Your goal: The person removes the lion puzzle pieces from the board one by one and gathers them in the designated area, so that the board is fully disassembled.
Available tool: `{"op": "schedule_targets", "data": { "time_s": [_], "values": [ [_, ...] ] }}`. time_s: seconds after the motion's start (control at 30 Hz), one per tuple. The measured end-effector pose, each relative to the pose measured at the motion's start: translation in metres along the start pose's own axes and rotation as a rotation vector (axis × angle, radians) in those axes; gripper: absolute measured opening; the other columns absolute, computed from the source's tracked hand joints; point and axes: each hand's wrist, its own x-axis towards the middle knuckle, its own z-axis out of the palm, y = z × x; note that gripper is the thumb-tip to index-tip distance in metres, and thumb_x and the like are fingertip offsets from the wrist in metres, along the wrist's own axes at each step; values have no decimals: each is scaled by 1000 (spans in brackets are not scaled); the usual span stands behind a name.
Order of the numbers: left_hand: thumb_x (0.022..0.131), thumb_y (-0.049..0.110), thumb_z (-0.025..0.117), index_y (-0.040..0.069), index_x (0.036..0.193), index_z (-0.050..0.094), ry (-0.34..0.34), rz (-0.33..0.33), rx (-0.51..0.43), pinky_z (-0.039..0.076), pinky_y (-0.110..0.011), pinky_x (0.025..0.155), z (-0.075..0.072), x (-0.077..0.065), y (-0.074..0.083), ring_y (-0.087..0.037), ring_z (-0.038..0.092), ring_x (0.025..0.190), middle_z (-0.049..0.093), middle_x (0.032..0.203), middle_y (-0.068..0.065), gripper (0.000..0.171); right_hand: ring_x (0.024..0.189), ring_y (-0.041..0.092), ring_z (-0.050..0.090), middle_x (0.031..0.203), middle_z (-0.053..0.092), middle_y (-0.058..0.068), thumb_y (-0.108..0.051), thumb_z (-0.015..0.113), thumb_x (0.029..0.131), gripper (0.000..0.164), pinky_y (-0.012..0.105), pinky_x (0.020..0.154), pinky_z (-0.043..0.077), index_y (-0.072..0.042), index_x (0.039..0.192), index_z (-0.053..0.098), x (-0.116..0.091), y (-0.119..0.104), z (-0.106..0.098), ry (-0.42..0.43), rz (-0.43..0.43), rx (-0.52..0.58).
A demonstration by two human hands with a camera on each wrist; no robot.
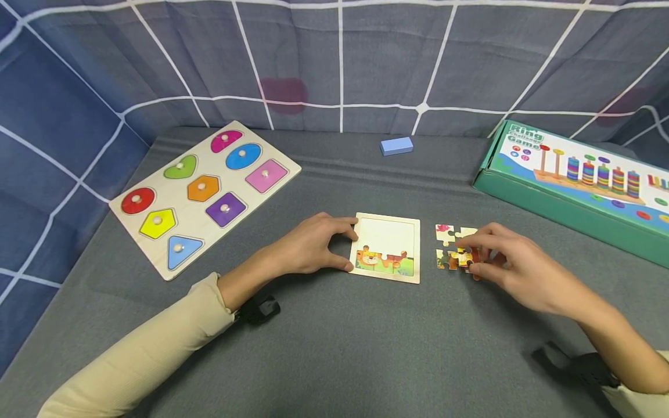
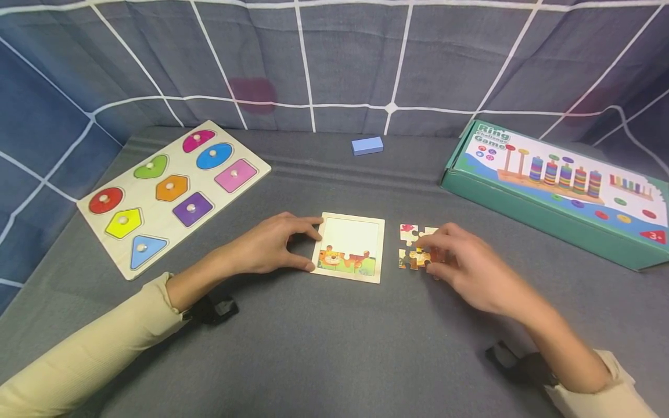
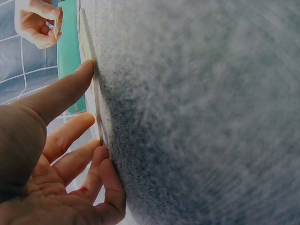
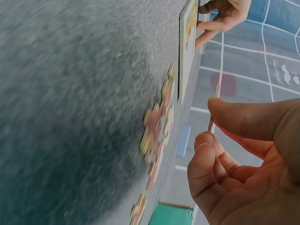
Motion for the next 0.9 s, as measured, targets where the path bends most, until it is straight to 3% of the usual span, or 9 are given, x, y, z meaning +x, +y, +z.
{"op": "schedule_targets", "data": {
  "time_s": [0.27, 0.9],
  "values": [
    [79, 27, 85, 11, 118, 69, 3, 3, -2, 38, -41, 103, 0, 0, 0, -28, 49, 123, 48, 148, -6, 45, 82, 4, 46, 102, 54, -7, 5, 74, 84, 46, 17, 69, 42, -12, 125, 66, -13, 13, -2, -12, 52, -22],
    [79, 27, 85, 10, 118, 69, 9, 12, -2, 38, -41, 103, 0, -1, 1, -29, 50, 123, 49, 148, -7, 45, 79, 1, 45, 94, 51, -9, 13, 76, 75, 51, 15, 65, 38, -10, 119, 67, -38, 35, -4, 58, 61, -94]
  ]
}}
